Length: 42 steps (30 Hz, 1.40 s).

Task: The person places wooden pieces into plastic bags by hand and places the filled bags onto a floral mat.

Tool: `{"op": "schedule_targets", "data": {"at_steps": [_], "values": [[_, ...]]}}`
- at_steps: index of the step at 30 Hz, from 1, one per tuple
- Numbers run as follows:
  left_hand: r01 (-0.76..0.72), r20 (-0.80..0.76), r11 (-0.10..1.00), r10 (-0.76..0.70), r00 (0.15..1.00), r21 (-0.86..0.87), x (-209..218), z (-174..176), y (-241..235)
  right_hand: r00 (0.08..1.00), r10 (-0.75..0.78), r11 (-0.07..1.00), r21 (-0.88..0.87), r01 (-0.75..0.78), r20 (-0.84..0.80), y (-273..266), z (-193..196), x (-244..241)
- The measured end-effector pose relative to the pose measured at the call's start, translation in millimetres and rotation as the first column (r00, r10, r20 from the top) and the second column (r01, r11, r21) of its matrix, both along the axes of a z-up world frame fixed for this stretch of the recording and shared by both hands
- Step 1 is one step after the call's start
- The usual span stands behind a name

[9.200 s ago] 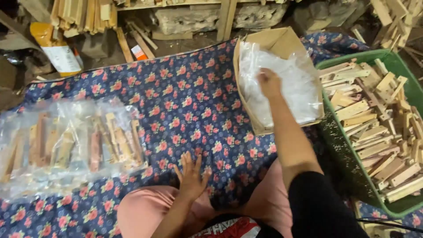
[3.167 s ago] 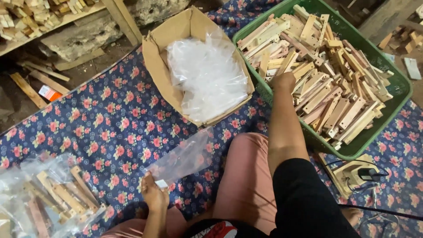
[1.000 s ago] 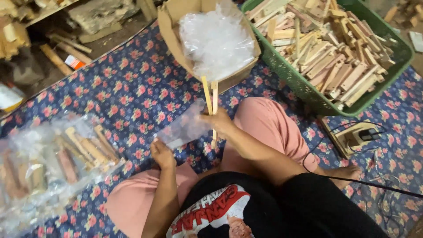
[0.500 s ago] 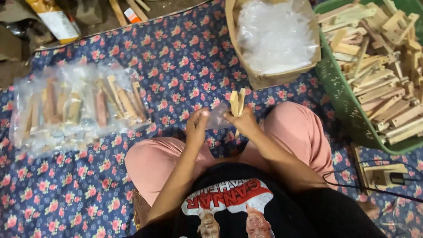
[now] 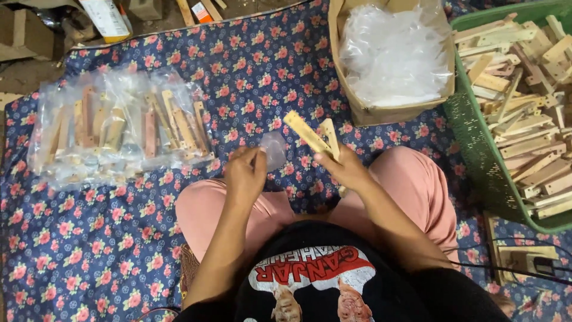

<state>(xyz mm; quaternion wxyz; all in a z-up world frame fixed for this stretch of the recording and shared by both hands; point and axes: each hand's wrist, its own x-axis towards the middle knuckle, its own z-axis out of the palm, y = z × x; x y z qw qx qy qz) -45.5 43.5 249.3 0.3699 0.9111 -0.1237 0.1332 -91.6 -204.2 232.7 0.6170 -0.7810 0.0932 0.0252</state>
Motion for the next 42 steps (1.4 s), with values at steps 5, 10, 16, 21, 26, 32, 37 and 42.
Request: {"op": "schedule_targets", "data": {"at_steps": [5,10,16,21,26,32,37,42], "values": [[0.055,-0.299,0.958,-0.142,0.944,-0.283,-20,-36,-30,0.999,-0.042,0.997,0.073,0.039,0.029,-28,-3,-20],[-0.026,-0.460,0.950,-0.126,0.879,-0.311,-28,-63,-59,0.961,-0.262,0.965,0.004,0.263,0.085,-51,7,-43],[0.104,-0.204,0.943,-0.174,0.963,-0.316,-34,-52,-79,0.945,-0.310,0.943,-0.096,0.319,0.101,-47,16,-63],[0.191,-0.023,0.944,-0.205,0.979,-0.269,-42,-50,-84,0.923,-0.360,0.932,0.081,0.352,0.134,-18,-29,-54],[0.148,0.009,0.937,-0.153,0.988,-0.316,-40,-47,-75,0.972,-0.229,0.971,-0.079,0.224,-0.058,13,-29,-32],[0.065,0.018,0.938,-0.062,0.998,-0.341,-36,-61,-50,0.998,-0.041,0.999,0.012,0.041,-0.041,23,-15,-16],[0.104,0.053,0.929,-0.091,0.994,-0.356,-36,-68,-48,0.999,0.043,0.998,-0.033,-0.044,-0.030,19,-21,-15],[0.136,0.000,0.924,-0.145,0.989,-0.357,-57,-55,-56,0.968,-0.021,0.731,-0.657,0.187,0.252,20,-51,-14]]}}
